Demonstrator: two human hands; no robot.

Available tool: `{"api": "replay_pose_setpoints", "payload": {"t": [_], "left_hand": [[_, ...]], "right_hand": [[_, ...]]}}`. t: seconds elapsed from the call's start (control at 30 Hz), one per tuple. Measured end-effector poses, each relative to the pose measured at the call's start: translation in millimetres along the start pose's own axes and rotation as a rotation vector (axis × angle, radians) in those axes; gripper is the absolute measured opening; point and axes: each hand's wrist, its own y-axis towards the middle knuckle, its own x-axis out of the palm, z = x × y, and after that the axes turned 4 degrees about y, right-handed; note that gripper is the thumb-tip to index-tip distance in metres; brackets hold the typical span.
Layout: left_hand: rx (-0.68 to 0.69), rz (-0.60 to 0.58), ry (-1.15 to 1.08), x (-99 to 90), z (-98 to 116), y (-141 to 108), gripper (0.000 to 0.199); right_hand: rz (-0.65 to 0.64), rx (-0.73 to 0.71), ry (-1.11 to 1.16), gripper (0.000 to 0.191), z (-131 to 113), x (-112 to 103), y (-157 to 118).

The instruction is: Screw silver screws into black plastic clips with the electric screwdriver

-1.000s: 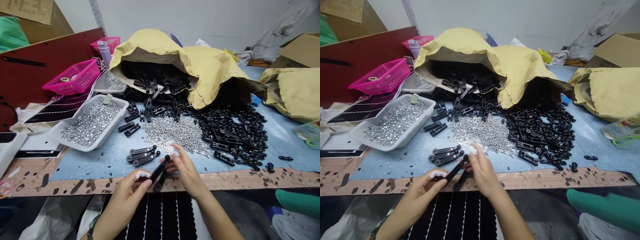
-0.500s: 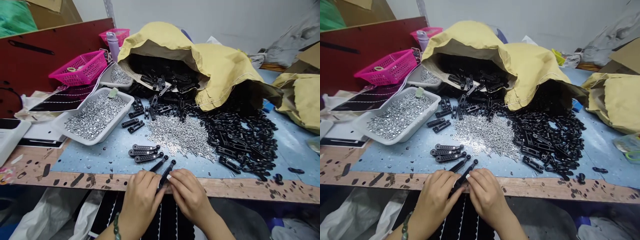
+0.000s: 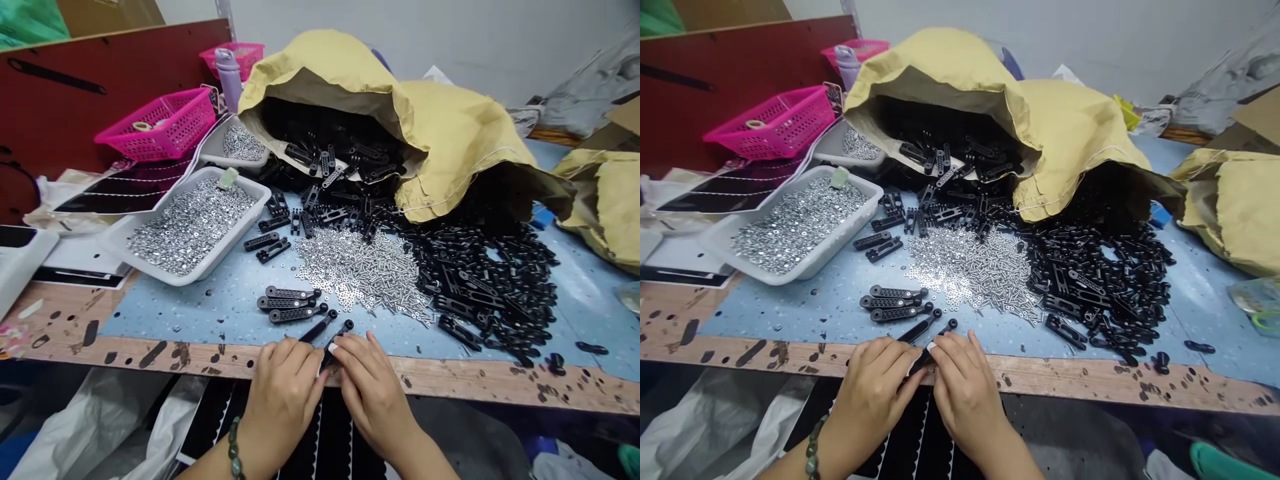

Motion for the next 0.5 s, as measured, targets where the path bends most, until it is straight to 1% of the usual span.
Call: {"api": "replay_pose_setpoints", "payload": {"t": [0.03,0.1,0.17,0.23,0.3,0.37,0.43,0.5], "left_hand": [[0.010,0.011,-0.005,-1.9,-1.1,-2.5,0.017],[0.035,0.049,-0.040,-6.5,-5.5,-8.2,0.030],[0.014,0.120,-0.083,-10.5,-12.5,-12.0,0.035],[-0.045,0.159,-0.090,-12.1,-21.1,-11.5,0.031],[-0.083,0.137,-0.071,-11.3,-29.3,-6.9,0.023],[-0.083,0.097,-0.072,-10.3,-34.8,-1.1,0.014],[-0.073,0.098,-0.113,-11.8,-36.3,2.6,0.011],[-0.059,0.109,-0.183,-17.6,-34.8,2.5,0.011]], "right_hand": [[-0.005,-0.001,0.019,0.035,0.4,-1.2,0.2],[-0.007,-0.004,0.056,0.033,0.7,-3.9,0.3],[-0.004,-0.005,0.077,0.032,0.0,-6.1,0.7],[0.016,-0.009,0.095,0.030,-0.5,-8.0,2.4],[0.061,0.006,0.127,0.028,0.0,-10.1,6.5],[0.102,0.043,0.170,0.027,1.7,-13.0,13.5],[0.103,0.083,0.202,0.028,3.8,-17.2,23.1],[0.060,0.101,0.228,0.032,4.8,-22.6,33.7]]}}
